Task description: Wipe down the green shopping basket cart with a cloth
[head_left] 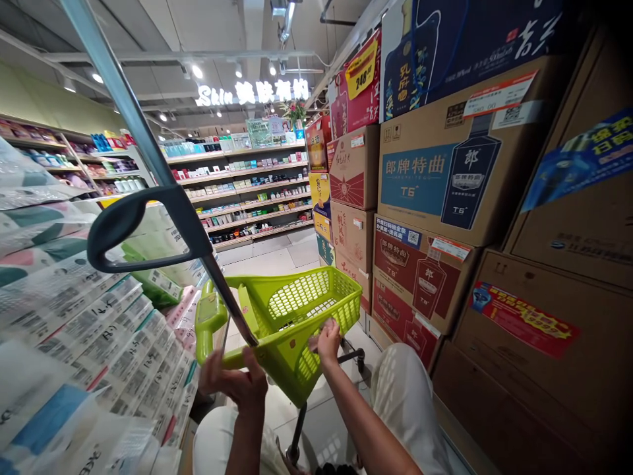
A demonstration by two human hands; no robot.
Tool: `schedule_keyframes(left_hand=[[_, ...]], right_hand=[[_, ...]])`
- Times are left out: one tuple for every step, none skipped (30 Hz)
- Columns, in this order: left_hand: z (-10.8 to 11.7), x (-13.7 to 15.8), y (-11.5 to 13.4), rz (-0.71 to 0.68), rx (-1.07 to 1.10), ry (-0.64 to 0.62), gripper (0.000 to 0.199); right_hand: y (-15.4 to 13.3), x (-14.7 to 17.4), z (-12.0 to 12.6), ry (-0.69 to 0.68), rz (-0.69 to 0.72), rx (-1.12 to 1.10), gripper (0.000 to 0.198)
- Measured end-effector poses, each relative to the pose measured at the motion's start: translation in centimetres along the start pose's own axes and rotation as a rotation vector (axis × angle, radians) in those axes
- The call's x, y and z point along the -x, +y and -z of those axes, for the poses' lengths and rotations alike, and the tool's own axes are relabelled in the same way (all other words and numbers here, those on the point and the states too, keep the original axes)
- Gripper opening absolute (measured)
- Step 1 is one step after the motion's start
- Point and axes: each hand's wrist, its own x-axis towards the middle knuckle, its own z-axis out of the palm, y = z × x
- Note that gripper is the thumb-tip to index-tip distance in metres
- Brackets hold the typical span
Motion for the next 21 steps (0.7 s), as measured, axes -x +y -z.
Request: schedule_keyframes(left_hand=[[0.1,-0.5,-0.4,0.042,0.005,0.041,0.040],[0.2,-1.0,-0.7,0.027,0.013,0.052,0.037],[0.3,-1.5,-0.8,-0.022,0.018,0.030,0.034],[0.4,-2.0,-0.8,-0.087,0.013,-0.016,0.033],[0.5,-2.4,-0.8,-0.143,-0.007,-0.054,0.034],[0.7,-2.6,-0.8,-0.187,-0.037,-0.086,0.035],[0.8,-2.7,-0.7,-0.216,-0.074,-0.104,0.035],[0.9,-2.7,-0.6,-0.230,-0.112,-0.106,0.035],[1.0,-2.7,-0.6,-0.238,-0.145,-0.102,0.034],[1.0,-2.6,-0.5,-0.249,-0.170,-0.101,0.034],[1.0,-2.5,-0.4,-0.256,-0.187,-0.100,0.033],[1.0,-2.4,-0.3,-0.260,-0.201,-0.097,0.033],[0.9,-2.3,-0.2,-0.261,-0.211,-0.095,0.033],[0.8,-2.3,-0.1,-0.262,-0.217,-0.093,0.033],[0.8,-2.3,0.0,-0.263,-0.222,-0.093,0.033],[0.7,-2.2,0.2,-0.264,-0.225,-0.094,0.034],[0.6,-2.2,0.3,-0.266,-0.227,-0.098,0.033],[0.6,-2.2,0.4,-0.271,-0.227,-0.105,0.033],[0.6,-2.2,0.4,-0.278,-0.227,-0.117,0.033],[0.6,-2.2,0.5,-0.289,-0.224,-0.131,0.033],[0.6,-2.2,0.6,-0.303,-0.218,-0.147,0.032]], right_hand=[[-0.6,-0.1,-0.1,0.015,0.083,-0.022,0.044],[-1.1,-0.1,-0.1,0.025,0.153,-0.042,0.046],[-1.2,0.1,-0.1,0.026,0.191,-0.051,0.048],[-0.9,0.3,0.0,0.016,0.189,-0.046,0.048],[-0.4,0.5,0.2,0.002,0.149,-0.027,0.047],[0.2,0.7,0.4,-0.012,0.087,-0.001,0.046],[0.8,0.6,0.7,-0.016,0.025,0.027,0.045],[1.2,0.5,0.9,-0.010,-0.010,0.045,0.045],[1.4,0.2,1.1,0.006,-0.010,0.052,0.045],[1.2,0.0,1.1,0.031,0.018,0.047,0.046],[0.8,-0.2,1.0,0.056,0.059,0.038,0.046],[0.1,0.0,0.8,0.071,0.097,0.034,0.045],[-0.7,0.5,0.4,0.073,0.131,0.033,0.044],[-1.4,1.3,-0.1,0.059,0.159,0.034,0.043],[-2.0,2.4,-0.5,0.030,0.190,0.036,0.042],[-2.4,3.6,-0.9,-0.006,0.244,0.023,0.042],[-2.7,4.7,-1.1,-0.070,0.318,0.002,0.042],[-2.8,5.4,-1.2,-0.135,0.383,-0.014,0.042],[-2.9,5.8,-1.1,-0.187,0.431,-0.026,0.042],[-2.9,5.6,-0.8,-0.216,0.448,-0.025,0.042],[-2.9,5.1,-0.5,-0.215,0.428,-0.012,0.042]])
